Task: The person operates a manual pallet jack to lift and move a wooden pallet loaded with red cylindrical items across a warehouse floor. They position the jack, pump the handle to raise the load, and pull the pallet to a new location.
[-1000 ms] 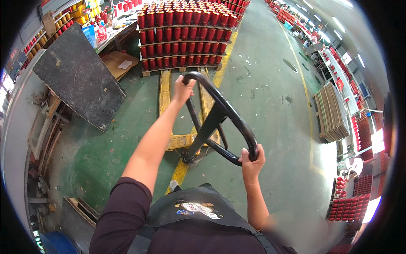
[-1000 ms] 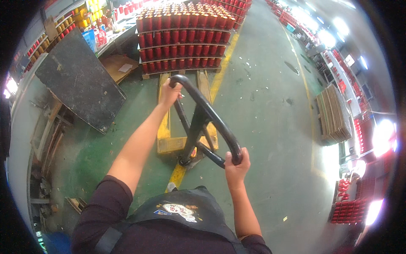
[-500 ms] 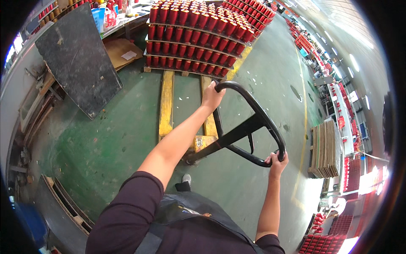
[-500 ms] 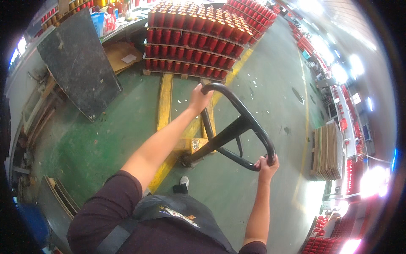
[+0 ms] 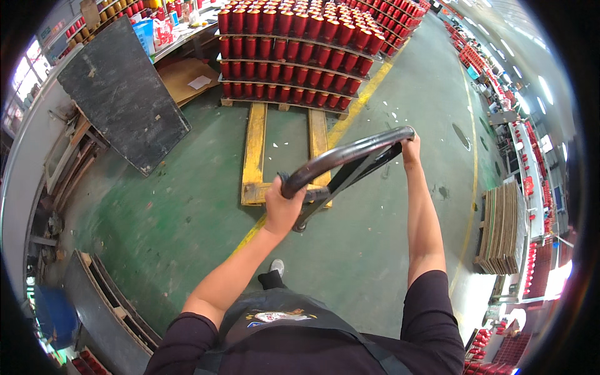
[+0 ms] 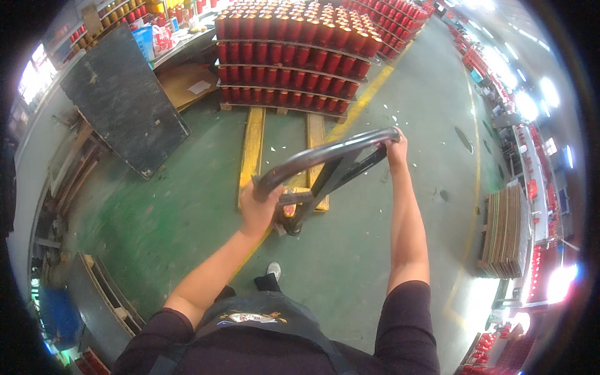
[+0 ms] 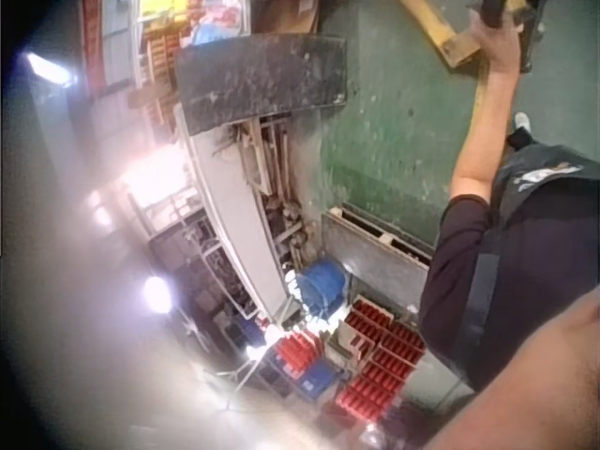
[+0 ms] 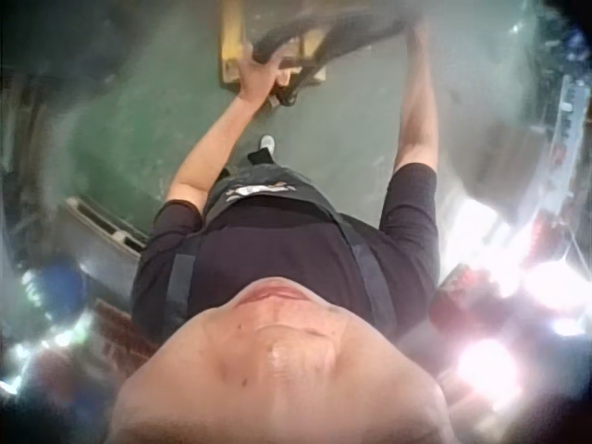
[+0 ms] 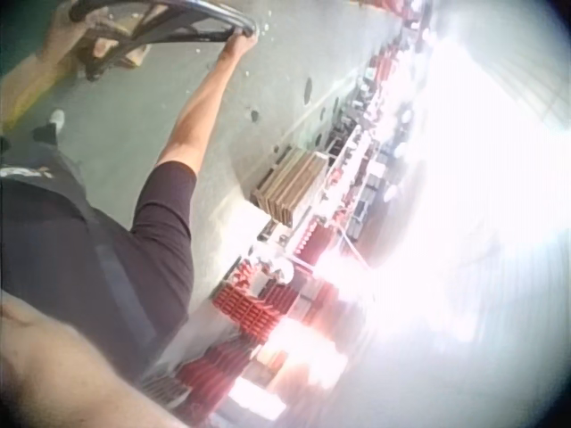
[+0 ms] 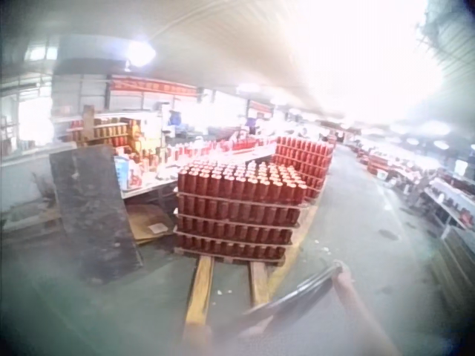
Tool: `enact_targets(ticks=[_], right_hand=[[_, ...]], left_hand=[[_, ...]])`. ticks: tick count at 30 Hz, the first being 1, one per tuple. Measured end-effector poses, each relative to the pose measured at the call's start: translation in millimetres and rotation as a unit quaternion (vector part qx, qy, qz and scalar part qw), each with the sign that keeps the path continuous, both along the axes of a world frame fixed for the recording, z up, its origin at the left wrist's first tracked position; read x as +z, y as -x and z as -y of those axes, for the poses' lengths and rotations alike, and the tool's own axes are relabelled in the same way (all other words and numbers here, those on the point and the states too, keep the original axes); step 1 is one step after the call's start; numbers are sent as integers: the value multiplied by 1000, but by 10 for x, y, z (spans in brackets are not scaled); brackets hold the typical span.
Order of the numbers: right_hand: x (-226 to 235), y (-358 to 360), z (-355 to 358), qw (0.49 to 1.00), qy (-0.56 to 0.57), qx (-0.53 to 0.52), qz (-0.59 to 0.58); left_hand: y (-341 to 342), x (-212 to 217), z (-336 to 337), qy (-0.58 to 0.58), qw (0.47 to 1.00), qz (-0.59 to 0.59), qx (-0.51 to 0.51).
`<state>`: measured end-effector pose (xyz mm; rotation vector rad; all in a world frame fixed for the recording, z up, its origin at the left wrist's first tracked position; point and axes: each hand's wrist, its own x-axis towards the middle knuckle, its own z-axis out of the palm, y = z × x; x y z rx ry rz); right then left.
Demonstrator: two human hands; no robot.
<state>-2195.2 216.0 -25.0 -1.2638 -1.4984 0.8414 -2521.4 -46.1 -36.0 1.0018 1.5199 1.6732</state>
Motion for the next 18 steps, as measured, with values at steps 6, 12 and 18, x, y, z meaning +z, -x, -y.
enact_targets(ticks=[6,12,18], right_hand=[[148,419,35,998,29,7,-49],[155,580,225,999,2,-9,-49],[-47,1,1542,995,-89,-24,-25]], left_hand=[[458,-146,-513,-34,993,105,-30],[823,-43,-807,-33,994,98,-35],[548,-328,232,-86,990,-22,-106]])
